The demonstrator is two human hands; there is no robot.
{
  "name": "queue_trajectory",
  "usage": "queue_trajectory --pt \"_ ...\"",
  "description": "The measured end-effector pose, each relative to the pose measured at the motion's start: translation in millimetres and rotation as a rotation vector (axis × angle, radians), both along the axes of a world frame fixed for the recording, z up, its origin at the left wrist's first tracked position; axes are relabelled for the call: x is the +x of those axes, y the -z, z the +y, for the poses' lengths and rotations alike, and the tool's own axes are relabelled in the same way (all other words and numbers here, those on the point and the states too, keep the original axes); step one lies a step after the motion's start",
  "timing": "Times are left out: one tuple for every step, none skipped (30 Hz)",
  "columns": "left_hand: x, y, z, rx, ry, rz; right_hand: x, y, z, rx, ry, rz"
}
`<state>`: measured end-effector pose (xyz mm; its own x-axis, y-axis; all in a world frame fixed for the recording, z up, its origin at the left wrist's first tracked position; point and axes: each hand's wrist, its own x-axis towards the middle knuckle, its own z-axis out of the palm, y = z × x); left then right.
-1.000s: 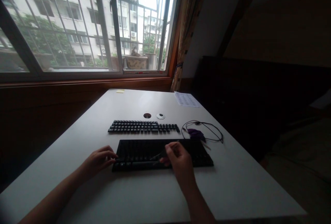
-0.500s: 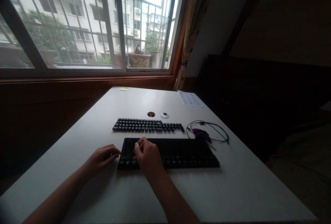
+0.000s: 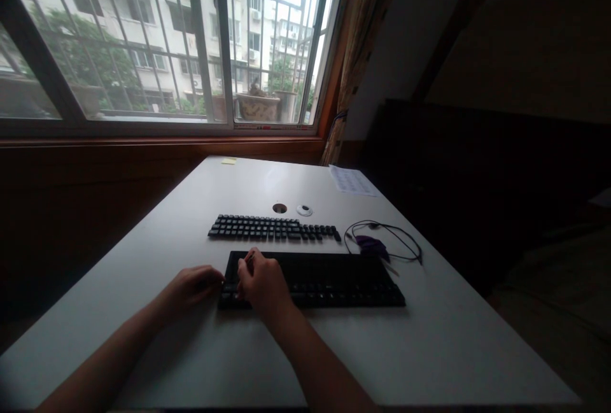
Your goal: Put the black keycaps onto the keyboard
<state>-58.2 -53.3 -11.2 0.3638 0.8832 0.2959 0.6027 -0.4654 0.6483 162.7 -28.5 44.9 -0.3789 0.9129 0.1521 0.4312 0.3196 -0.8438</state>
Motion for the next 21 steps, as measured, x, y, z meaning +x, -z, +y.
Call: queue_trajectory --pt "-0.2 -0.1 -0.2 0.000 0.001 0.002 -0.6 -1.1 -0.1 0.013 -0.009 -0.017" --pt "-0.4 -0.2 -0.4 0.003 0.001 0.003 -1.2 -2.2 -0.3 0.021 -0.018 -0.030" --pt "-0.5 -0.3 -0.7 0.006 0.004 0.003 -2.1 -3.1 -0.8 0.030 -0.029 -0.044" --pt "-0.6 -0.3 -0.9 0.007 0.009 0.003 -3.2 -3.9 -1.6 0.047 -0.041 -0.060" --pt "-0.7 -0.3 -1.0 0.009 0.012 0.000 -4.7 -4.6 -2.5 0.072 -0.056 -0.083" --pt "-0.7 -0.3 -1.0 0.012 0.016 -0.004 -6.5 -5.3 -3.6 0.106 -0.072 -0.111" --pt "-0.5 -0.1 -0.9 0.015 0.022 -0.008 -8.8 -6.1 -4.7 0.146 -0.088 -0.145" --pt "-0.3 -0.1 -0.8 0.021 0.029 -0.012 -11.2 -7.0 -5.6 0.190 -0.101 -0.182" --pt "0.0 -0.1 -0.8 0.027 0.037 -0.017 -13.6 -8.0 -6.1 0.231 -0.110 -0.219" --pt "0.4 -0.3 -0.8 0.033 0.043 -0.018 -15.7 -9.0 -6.1 0.266 -0.114 -0.254" --pt "0.9 -0.7 -1.0 0.037 0.049 -0.015 -17.3 -10.2 -5.4 0.293 -0.115 -0.282" --pt "1.5 -1.3 -1.3 0.040 0.053 -0.008 -18.0 -11.1 -4.1 0.310 -0.110 -0.303" --pt "2.1 -2.1 -1.7 0.043 0.051 0.000 -17.7 -11.8 -2.1 0.312 -0.103 -0.311" --pt "2.8 -3.0 -2.3 0.046 0.045 0.009 -16.5 -11.9 0.3 0.296 -0.099 -0.305" --pt "3.5 -3.9 -3.0 0.049 0.036 0.017 -14.5 -11.3 2.9 0.266 -0.099 -0.286" --pt "4.3 -4.6 -3.7 0.052 0.026 0.024 -12.0 -9.8 5.5 0.225 -0.101 -0.253" --pt "5.0 -5.2 -4.3 0.055 0.015 0.029 -9.3 -7.3 7.6 0.177 -0.107 -0.211" --pt "5.7 -5.5 -4.7 0.060 0.006 0.034 -6.9 -4.1 9.3 0.129 -0.109 -0.164" --pt "6.4 -5.4 -5.0 0.068 -0.002 0.040 -5.0 -0.2 10.4 0.083 -0.109 -0.115" --pt "7.0 -5.0 -5.0 0.078 -0.007 0.047 -3.7 3.9 10.8 0.046 -0.105 -0.074" --pt "7.5 -4.2 -4.7 0.093 -0.012 0.054 -3.3 8.0 10.8 0.026 -0.098 -0.046"
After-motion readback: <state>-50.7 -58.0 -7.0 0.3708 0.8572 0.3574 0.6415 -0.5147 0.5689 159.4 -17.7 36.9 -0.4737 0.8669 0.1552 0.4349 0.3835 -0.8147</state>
